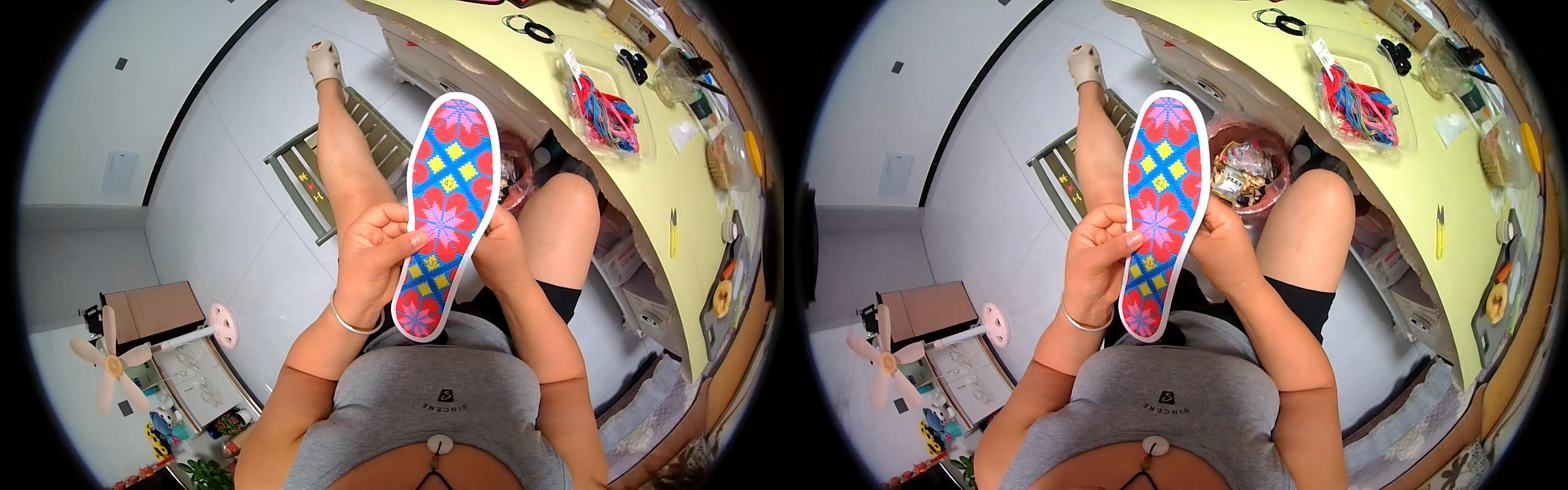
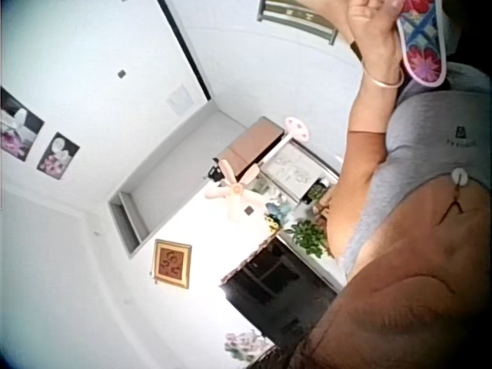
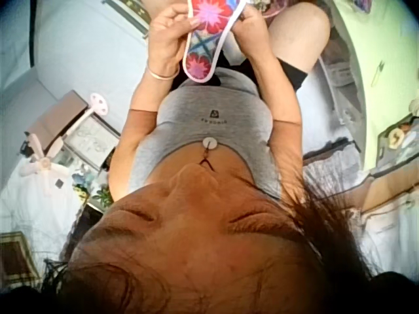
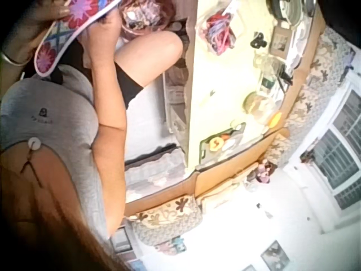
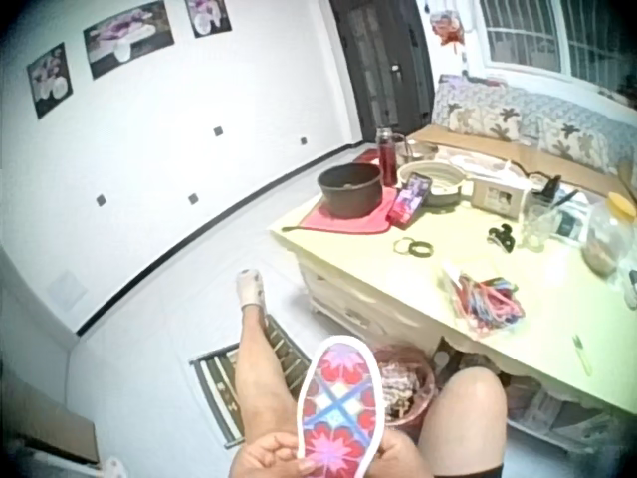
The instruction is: The person sews a decorative pattern onto a shoe insole using a needle and thread, pulling the thread through the insole repeatedly.
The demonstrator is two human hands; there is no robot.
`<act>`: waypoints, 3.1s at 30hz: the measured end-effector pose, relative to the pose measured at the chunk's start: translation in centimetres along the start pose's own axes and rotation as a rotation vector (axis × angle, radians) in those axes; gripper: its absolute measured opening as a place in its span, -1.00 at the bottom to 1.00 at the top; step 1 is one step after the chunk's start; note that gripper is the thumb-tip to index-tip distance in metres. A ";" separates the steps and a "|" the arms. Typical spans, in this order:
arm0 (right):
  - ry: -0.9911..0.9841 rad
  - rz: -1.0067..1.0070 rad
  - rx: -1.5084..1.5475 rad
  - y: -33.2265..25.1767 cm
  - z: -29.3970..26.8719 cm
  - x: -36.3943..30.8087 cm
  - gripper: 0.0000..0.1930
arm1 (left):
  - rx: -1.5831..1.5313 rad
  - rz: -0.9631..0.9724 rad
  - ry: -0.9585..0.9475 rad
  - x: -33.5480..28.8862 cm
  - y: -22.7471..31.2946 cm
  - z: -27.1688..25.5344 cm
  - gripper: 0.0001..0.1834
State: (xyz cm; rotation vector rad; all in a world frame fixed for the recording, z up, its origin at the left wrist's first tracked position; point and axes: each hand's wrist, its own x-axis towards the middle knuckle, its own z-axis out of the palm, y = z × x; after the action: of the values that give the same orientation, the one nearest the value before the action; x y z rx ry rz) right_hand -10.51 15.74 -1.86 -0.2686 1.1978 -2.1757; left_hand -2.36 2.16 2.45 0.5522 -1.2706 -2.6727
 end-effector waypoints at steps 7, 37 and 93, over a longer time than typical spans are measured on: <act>0.053 0.040 0.166 0.1 0.2 0.4 -0.68 | 0.188 0.091 0.060 -0.2 0.1 0.1 -0.83; 0.039 -0.773 -0.817 -2.0 3.5 0.1 -0.82 | -0.686 -0.354 -0.249 1.3 -1.8 -3.6 -0.60; 0.026 0.122 0.101 -0.1 0.4 0.1 -0.78 | 0.161 0.064 0.020 -0.4 -0.6 -0.3 -0.79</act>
State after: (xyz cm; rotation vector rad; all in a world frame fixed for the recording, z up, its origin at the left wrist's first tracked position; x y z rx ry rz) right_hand -10.45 15.42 -1.58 -0.1219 1.0853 -2.1306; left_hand -1.85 2.45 1.94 0.5464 -1.4803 -2.5224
